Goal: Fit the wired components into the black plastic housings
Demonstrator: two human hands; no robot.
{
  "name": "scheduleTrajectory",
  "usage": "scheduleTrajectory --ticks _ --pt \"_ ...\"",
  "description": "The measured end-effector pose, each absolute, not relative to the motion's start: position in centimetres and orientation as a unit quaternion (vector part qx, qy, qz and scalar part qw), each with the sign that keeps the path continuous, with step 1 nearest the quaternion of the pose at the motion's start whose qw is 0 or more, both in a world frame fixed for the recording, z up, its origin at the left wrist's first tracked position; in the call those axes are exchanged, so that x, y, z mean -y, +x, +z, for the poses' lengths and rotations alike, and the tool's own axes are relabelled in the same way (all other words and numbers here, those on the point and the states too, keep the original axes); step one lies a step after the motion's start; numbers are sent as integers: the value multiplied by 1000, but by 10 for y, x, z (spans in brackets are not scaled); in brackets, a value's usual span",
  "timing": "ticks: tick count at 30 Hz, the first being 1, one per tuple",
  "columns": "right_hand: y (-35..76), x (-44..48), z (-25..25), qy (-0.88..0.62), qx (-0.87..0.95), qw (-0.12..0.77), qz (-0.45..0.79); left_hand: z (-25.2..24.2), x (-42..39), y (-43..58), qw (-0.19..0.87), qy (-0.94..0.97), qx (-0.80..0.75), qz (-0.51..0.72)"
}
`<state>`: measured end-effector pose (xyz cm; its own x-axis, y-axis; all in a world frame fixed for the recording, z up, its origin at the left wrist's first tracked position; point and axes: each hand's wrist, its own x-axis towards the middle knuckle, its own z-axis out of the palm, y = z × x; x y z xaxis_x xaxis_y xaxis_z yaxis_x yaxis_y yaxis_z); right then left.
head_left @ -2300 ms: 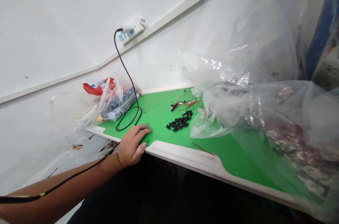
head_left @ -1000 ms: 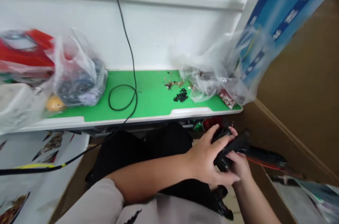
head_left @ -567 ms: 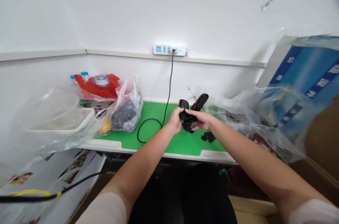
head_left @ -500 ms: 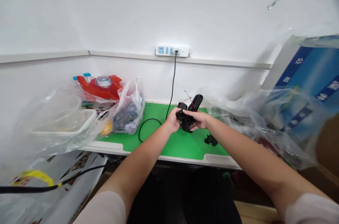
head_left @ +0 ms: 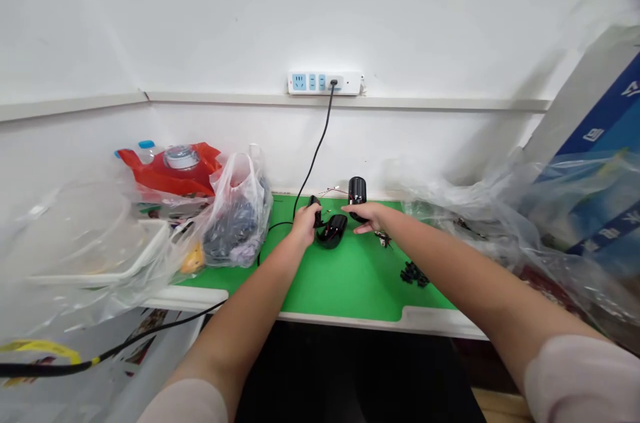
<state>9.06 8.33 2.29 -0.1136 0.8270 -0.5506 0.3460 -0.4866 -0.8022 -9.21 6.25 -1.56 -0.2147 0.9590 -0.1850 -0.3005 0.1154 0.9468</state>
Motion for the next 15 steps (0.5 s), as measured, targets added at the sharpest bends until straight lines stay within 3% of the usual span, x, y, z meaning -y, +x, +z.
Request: scheduleTrajectory --ticks 5,8,11,15 --pt "98 -86 21 -688 479 156 522 -14 -67 -95 429 389 -579 574" --pt "98 -82 42 -705 481 169 493 -2 -63 -99 374 427 -608 555" --pt "123 -54 69 -701 511 272 416 5 -47 -106 320 458 -632 537" --pt "209 58 51 -543 547 515 374 -7 -5 -116 209 593 -648 429"
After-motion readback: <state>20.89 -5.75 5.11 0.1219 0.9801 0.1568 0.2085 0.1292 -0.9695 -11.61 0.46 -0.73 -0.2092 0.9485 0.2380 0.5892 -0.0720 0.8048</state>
